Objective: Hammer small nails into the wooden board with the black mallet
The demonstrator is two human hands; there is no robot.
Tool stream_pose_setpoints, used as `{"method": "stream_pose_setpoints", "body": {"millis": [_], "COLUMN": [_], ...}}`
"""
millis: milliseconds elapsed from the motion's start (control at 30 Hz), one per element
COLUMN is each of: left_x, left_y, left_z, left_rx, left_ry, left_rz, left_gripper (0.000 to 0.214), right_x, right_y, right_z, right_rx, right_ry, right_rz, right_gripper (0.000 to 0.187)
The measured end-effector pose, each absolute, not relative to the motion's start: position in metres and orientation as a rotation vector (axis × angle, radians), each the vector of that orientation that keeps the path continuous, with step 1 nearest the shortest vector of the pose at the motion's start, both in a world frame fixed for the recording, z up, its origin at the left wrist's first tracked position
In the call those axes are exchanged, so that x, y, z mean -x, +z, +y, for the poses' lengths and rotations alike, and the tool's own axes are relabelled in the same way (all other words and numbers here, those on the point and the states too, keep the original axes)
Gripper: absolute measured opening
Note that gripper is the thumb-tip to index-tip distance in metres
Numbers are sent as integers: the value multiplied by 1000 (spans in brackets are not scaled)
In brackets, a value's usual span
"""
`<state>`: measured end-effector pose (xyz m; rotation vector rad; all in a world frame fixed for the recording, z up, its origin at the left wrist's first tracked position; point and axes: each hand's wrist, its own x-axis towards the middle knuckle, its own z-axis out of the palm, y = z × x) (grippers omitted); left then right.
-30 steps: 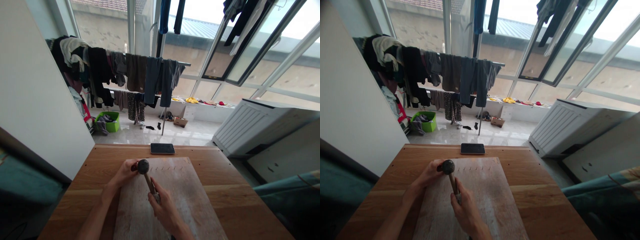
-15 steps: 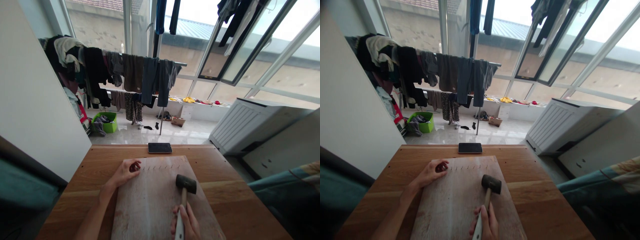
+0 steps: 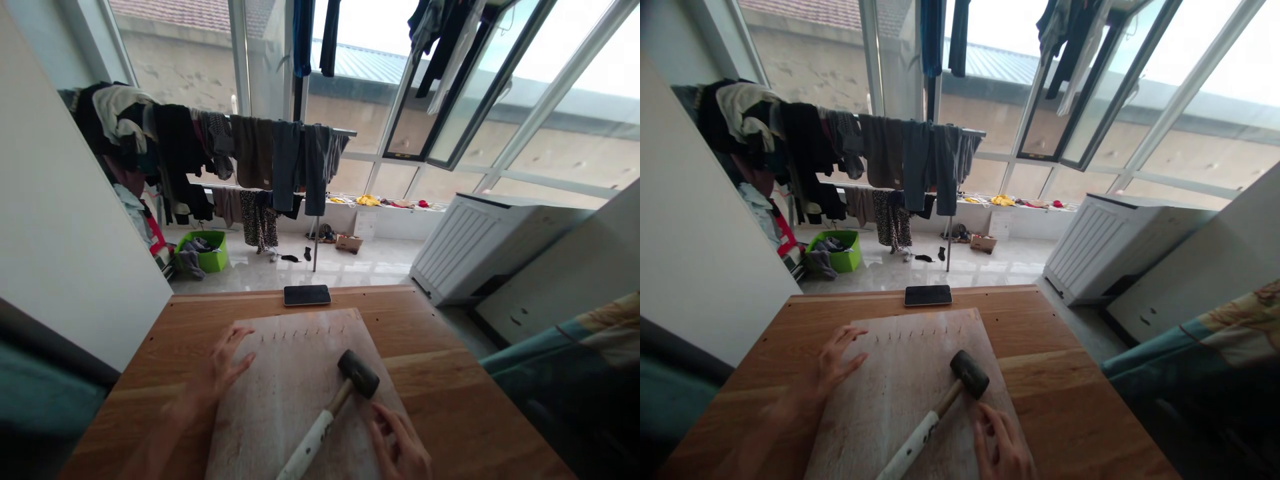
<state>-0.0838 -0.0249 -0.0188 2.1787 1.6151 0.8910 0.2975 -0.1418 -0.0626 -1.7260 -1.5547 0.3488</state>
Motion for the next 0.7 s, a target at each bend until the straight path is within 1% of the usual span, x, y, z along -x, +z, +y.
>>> {"method": "stream_pose_setpoints", "body": {"millis": [100,167,267,433,533,600,700], "left_x": [98,99,89,58,30,6,-33], "left_y": [-45,-63,-77,-53,-31,-18,-4], "left_z": [-71,-101,-133,-137,-120,-104,-78], "left_rx": [-2229,-2244,-2344,-2420,-2428,-2430,-2417], "left_ry": [880,964,904,717,531,425,293], "left_rz": [1912,2022,1926,1671,1454,1298,1125], "left_gripper": [37,35,36,47,46,43,45], "right_x": [-334,-353,-372,-402,-429,-450,-484], "right_y": [-83,-98,-111,-108,-105,-106,-107], "right_z": [-141,-141,-142,-138,-131,-126,-120], "right_rx": [1719,1697,1704,1779,1851,1923,1984], "right_ry": [56,-54,-134,-105,-83,-132,-279], "right_rz": [-1744,-1920,-2052,-2090,-2006,-1912,-1802], "right_gripper": [51,47,46,46,50,54,54]}}
